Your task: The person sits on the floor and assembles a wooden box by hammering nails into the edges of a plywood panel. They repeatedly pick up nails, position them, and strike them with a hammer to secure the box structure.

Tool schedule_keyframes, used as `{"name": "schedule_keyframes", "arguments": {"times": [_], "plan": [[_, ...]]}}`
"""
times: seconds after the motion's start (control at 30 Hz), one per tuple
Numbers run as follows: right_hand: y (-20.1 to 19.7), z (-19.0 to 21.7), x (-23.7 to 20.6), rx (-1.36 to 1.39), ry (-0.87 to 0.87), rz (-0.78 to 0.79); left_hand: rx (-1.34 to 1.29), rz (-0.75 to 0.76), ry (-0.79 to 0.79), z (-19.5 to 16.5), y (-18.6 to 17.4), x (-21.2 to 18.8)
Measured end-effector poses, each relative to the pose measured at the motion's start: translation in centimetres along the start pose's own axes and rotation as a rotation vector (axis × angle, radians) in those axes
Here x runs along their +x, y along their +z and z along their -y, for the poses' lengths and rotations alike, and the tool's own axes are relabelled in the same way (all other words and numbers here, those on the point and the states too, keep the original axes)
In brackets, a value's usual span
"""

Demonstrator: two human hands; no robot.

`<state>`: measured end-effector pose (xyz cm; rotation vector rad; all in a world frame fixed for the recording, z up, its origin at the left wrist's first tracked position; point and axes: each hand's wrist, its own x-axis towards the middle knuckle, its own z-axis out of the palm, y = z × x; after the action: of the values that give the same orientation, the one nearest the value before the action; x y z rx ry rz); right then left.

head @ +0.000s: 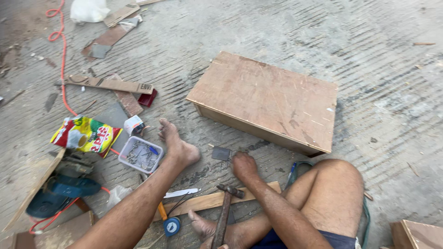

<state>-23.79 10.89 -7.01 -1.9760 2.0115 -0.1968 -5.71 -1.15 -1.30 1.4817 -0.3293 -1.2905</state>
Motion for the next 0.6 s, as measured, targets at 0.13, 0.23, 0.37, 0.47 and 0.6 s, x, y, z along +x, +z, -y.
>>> {"name": "schedule_keyframes", "arguments": {"times": [0.13, 0.23, 0.37, 0.47, 0.6], "plan": [[-0.3, 0.1, 0.2, -0.063, 0.010, 0.102, -0.055, 0.001, -0.044, 1.1, 0.2, 0.8], [-0.8, 0.4, 0.1, -0.064, 0.007, 0.151, -0.018, -0.025, 0.009, 1.4, 0.4, 1.1], [-1.2, -0.3, -1.5, 0.171, 0.101, 0.146, -0.023, -0.015, -0.026, 1.0, 0.6, 0.9], [-0.2, -2.3, -3.4, 0.310, 0.159, 0.183, -0.023, -0.012, -0.028, 0.7, 0.7, 0.5], [1.9, -6.8, -5.1, 0.417, 0.125, 0.079, -0.019, -0.013, -0.079, 0.7, 0.3, 0.3]]}}
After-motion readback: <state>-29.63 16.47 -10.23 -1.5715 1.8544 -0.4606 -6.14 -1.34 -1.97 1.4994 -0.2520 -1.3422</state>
